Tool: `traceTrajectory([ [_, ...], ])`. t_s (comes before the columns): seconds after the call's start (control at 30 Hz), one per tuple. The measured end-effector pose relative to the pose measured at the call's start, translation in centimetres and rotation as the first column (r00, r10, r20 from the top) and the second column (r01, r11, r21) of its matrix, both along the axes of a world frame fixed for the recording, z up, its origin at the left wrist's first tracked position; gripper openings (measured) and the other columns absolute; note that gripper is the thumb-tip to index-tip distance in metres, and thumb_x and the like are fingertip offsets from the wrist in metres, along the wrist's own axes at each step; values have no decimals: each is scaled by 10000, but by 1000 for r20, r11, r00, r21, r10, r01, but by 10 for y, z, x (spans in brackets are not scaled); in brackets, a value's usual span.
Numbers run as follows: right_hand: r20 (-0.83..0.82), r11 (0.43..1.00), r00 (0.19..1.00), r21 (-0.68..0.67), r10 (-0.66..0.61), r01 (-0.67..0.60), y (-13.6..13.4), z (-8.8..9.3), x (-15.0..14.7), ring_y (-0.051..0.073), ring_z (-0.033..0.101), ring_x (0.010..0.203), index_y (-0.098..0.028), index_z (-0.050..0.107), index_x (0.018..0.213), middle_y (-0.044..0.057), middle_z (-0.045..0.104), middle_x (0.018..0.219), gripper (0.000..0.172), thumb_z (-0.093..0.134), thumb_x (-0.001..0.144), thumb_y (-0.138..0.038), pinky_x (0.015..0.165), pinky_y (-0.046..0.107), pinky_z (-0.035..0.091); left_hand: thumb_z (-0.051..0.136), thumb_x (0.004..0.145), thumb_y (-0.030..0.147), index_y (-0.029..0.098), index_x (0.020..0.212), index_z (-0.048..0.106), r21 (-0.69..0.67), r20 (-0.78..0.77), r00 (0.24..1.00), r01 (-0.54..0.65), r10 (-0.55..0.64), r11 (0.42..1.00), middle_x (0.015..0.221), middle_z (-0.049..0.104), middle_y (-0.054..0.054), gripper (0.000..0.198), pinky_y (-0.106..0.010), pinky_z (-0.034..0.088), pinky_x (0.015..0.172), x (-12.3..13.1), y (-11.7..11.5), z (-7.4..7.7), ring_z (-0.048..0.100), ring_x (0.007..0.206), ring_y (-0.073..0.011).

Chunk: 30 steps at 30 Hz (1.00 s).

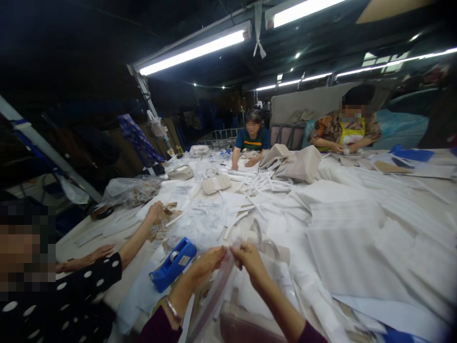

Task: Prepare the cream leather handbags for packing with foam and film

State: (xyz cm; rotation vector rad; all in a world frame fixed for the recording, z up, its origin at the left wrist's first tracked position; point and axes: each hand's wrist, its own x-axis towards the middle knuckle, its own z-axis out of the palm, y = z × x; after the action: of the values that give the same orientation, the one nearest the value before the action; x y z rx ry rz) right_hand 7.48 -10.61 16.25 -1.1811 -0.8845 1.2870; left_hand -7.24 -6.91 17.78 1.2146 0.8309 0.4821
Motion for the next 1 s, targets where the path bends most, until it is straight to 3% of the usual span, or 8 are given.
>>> traceTrajectory([
  [0.1, 4, 1000, 1000, 9, -24, 24, 18, 26, 33, 61, 356, 330, -172, 503, 545, -39, 479, 382, 318, 639, 679, -427, 368, 205, 249, 627, 775, 515, 116, 1015, 670, -48, -36, 987, 152, -153, 987, 977, 692, -155, 468, -384, 459, 847, -22, -35, -1, 650, 913, -270],
  [0.2, -11, 998, 998, -5, -59, 59, 37, 41, 50, 57, 345, 317, -200, 411, 500, -52, 445, 347, 353, 687, 635, -373, 358, 196, 228, 684, 747, 415, 115, 1003, 674, -45, -52, 989, 138, -140, 989, 971, 706, -155, 394, -397, 470, 852, -29, -56, 1, 670, 885, -271],
  [0.37, -133, 999, 991, -3, -35, 35, 56, 56, 60, 42, 345, 348, -193, 421, 573, -74, 438, 394, 327, 706, 639, -338, 370, 178, 250, 673, 757, 369, 98, 911, 662, -88, -17, 995, 94, -96, 992, 853, 720, -155, 312, -351, 501, 724, -11, -64, 22, 690, 743, -244],
  [0.47, -206, 1000, 978, 4, -13, 15, 44, 61, 68, 64, 480, 448, -165, 525, 701, -17, 575, 575, 299, 692, 682, -413, 443, 194, 379, 656, 776, 381, 87, 897, 649, -98, 24, 1000, 18, -16, 995, 850, 715, -163, 318, -331, 501, 686, 1, -60, 36, 689, 708, -232],
  [0.57, -237, 1000, 971, -4, -7, 6, 2, 52, 72, 94, 573, 562, -144, 622, 880, 63, 674, 820, 391, 726, 670, -457, 517, 221, 452, 668, 776, 374, 85, 927, 636, -74, 112, 986, -114, 122, 991, 875, 710, -163, 328, -352, 509, 728, 13, -51, 43, 687, 725, -225],
  [0.77, -311, 901, 900, -209, 307, -379, -100, 3, 43, 103, 519, 423, -83, 665, 855, 88, 662, 614, 529, 643, 727, -595, 397, 200, 379, 656, 793, 389, 107, 991, 612, -23, 309, 885, -359, 348, 933, 960, 699, -148, 347, -377, 503, 822, 40, -42, 45, 682, 834, -235],
  [0.9, -528, 876, 843, -352, 105, -330, -96, -8, 36, 116, 559, 443, -88, 624, 864, 103, 673, 653, 505, 439, 882, -558, 426, 214, 432, 644, 808, 367, 136, 1033, 586, -67, 351, 875, -331, 333, 941, 992, 692, -129, 327, -386, 499, 838, 60, -58, 44, 676, 883, -244],
  [1.0, -511, 901, 860, -372, 2, -224, -74, -4, 48, 100, 516, 387, -108, 589, 779, 64, 631, 565, 402, 426, 899, -455, 402, 203, 415, 650, 803, 359, 148, 1043, 586, -115, 359, 880, -289, 311, 950, 961, 692, -110, 326, -378, 518, 789, 67, -73, 41, 676, 844, -235],
])
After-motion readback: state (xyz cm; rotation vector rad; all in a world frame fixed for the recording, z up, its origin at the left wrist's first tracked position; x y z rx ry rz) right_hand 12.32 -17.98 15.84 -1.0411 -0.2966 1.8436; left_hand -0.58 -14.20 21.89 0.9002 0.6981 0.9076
